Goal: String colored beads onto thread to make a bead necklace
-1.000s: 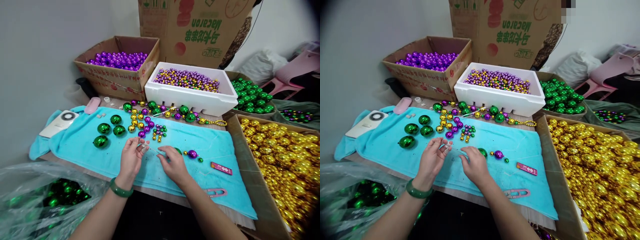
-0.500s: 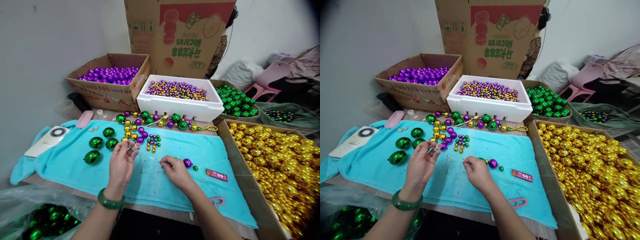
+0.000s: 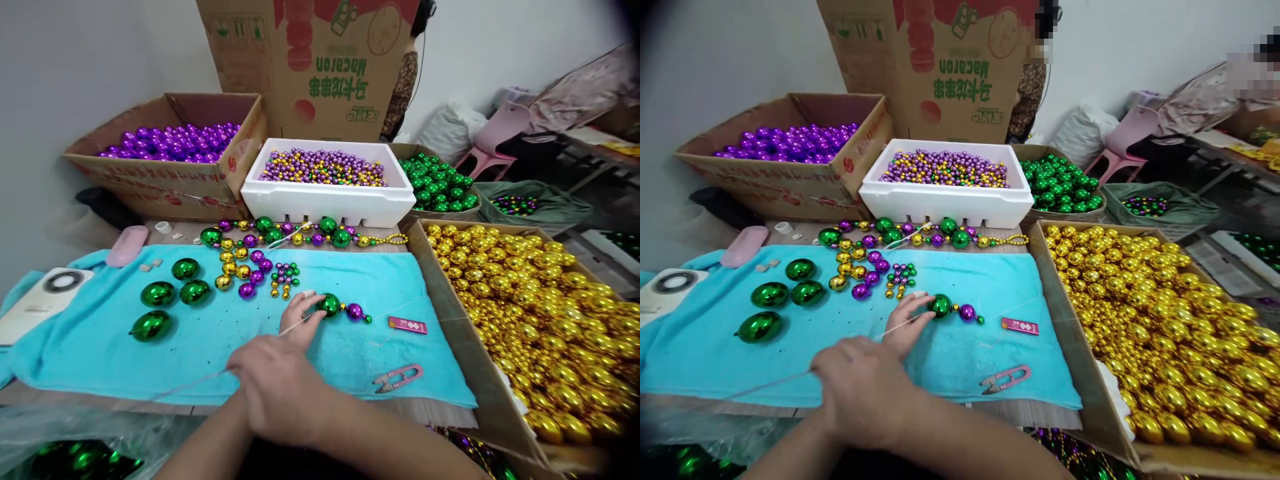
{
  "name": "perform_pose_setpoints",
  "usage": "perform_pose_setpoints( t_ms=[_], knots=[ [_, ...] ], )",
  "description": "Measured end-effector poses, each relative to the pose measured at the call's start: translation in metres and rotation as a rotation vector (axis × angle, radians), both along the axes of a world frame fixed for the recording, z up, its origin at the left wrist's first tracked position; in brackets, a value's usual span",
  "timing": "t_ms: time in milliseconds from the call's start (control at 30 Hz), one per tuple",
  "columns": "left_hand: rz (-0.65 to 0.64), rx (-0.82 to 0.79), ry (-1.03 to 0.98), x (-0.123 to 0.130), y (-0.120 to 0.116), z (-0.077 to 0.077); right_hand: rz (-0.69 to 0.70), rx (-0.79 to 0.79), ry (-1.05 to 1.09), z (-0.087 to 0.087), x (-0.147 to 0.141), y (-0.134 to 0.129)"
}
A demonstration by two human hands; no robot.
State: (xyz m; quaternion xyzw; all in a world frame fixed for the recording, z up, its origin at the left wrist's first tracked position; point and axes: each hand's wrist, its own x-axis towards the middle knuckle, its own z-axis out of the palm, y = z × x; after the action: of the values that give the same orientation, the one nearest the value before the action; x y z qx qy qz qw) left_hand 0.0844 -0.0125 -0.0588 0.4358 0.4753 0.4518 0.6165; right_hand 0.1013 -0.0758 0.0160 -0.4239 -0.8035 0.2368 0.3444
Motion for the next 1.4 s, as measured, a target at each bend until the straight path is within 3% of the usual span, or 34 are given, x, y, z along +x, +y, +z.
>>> perform_pose_setpoints(
  t_ms=[100, 167, 267, 400, 500, 667, 933, 1033, 1133, 1233, 1300, 1400],
  knots=[
    [-0.118, 0.201, 0.280, 0.004, 0.005, -0.004, 0.105, 0.030, 0.151, 0.008, -0.019, -0.013],
    [-0.216, 0.338, 0.426, -0.001, 0.010, -0.007, 0.090, 0.000, 0.320, 0.010, -0.018, -0.017],
    [-0.291, 0.574, 0.606, -0.022, 0.025, -0.008, -0.053, -0.156, 0.548, 0.006, 0.005, -0.013],
    [-0.161, 0.749, 0.913, -0.055, 0.057, -0.003, -0.370, -0.478, 0.849, -0.012, 0.060, -0.006],
    [-0.171, 0.782, 1.172, -0.062, 0.077, 0.001, -0.525, -0.499, 1.005, -0.026, 0.094, -0.006],
    [-0.287, 0.727, 1.500, -0.043, 0.085, 0.005, -0.607, -0.509, 1.080, -0.041, 0.119, -0.012],
    [-0.332, 0.542, 1.598, -0.023, 0.086, 0.010, -0.665, -0.519, 1.020, -0.048, 0.118, -0.012],
    [-0.242, 0.548, 1.491, -0.024, 0.085, 0.013, -0.675, -0.541, 0.984, -0.053, 0.120, -0.010],
    [-0.142, 0.496, 1.056, -0.029, 0.078, 0.021, -0.742, -0.486, 0.967, -0.058, 0.131, -0.008],
    [-0.119, 0.194, 0.399, -0.040, 0.065, 0.034, -0.793, -0.440, 0.975, -0.058, 0.141, -0.006],
    [-0.106, -0.028, 0.019, -0.049, 0.056, 0.042, -0.749, -0.493, 0.917, -0.056, 0.142, -0.007],
    [-0.085, -0.207, -0.328, -0.060, 0.047, 0.048, -0.682, -0.533, 0.782, -0.059, 0.133, -0.010]
  ],
)
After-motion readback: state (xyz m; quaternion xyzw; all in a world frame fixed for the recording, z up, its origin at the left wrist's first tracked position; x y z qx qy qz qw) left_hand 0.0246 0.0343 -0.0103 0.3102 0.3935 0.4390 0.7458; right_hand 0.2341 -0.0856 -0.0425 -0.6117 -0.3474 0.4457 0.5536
